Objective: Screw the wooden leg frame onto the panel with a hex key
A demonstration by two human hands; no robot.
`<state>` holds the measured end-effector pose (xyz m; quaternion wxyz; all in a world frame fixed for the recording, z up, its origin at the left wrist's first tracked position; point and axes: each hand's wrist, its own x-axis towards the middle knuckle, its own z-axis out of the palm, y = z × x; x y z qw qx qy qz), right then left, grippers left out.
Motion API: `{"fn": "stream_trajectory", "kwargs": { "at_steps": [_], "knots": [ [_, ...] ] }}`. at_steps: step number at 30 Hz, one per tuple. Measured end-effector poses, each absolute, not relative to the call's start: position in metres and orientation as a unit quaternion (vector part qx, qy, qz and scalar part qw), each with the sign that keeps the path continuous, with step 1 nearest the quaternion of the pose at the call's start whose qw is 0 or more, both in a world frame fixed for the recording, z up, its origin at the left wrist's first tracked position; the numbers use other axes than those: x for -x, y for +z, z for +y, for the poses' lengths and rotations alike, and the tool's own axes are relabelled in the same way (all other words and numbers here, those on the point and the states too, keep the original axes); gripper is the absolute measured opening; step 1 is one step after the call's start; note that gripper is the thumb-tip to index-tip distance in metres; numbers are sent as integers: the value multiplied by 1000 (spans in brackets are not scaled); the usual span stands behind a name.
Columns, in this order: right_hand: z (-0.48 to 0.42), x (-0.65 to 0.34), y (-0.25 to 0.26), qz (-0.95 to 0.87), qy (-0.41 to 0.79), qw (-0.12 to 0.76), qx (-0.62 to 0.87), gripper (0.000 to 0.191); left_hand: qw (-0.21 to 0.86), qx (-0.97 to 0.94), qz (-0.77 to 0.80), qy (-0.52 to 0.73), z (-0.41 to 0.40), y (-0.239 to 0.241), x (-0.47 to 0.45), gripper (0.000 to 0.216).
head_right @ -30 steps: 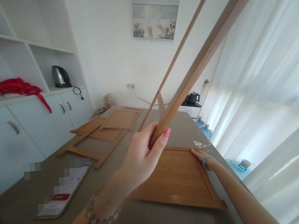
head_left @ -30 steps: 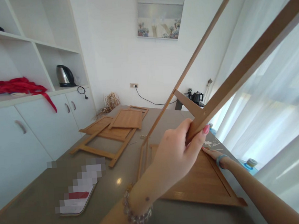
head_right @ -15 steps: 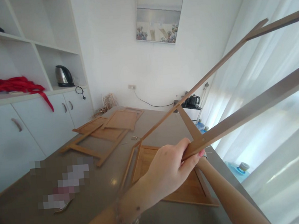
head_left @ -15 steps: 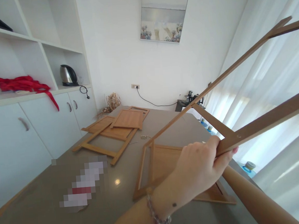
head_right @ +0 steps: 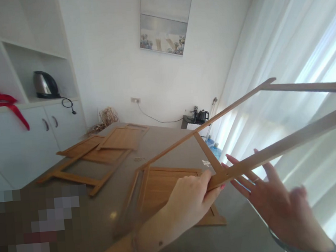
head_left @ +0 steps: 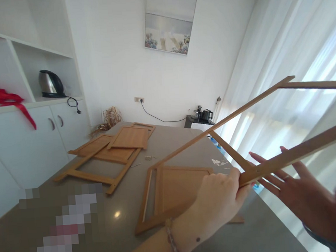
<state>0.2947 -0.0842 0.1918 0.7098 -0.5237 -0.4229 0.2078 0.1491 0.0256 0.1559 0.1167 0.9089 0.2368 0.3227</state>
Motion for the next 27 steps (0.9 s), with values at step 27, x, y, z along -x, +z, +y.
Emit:
{"fn": "stream_trajectory", "kwargs": {
  "at_steps": [27],
  "knots": [
    [-106, -361, 20, -191, 337, 760, 522, 77, 106, -909, 359, 184, 81, 85, -51, 34]
  ]
}}
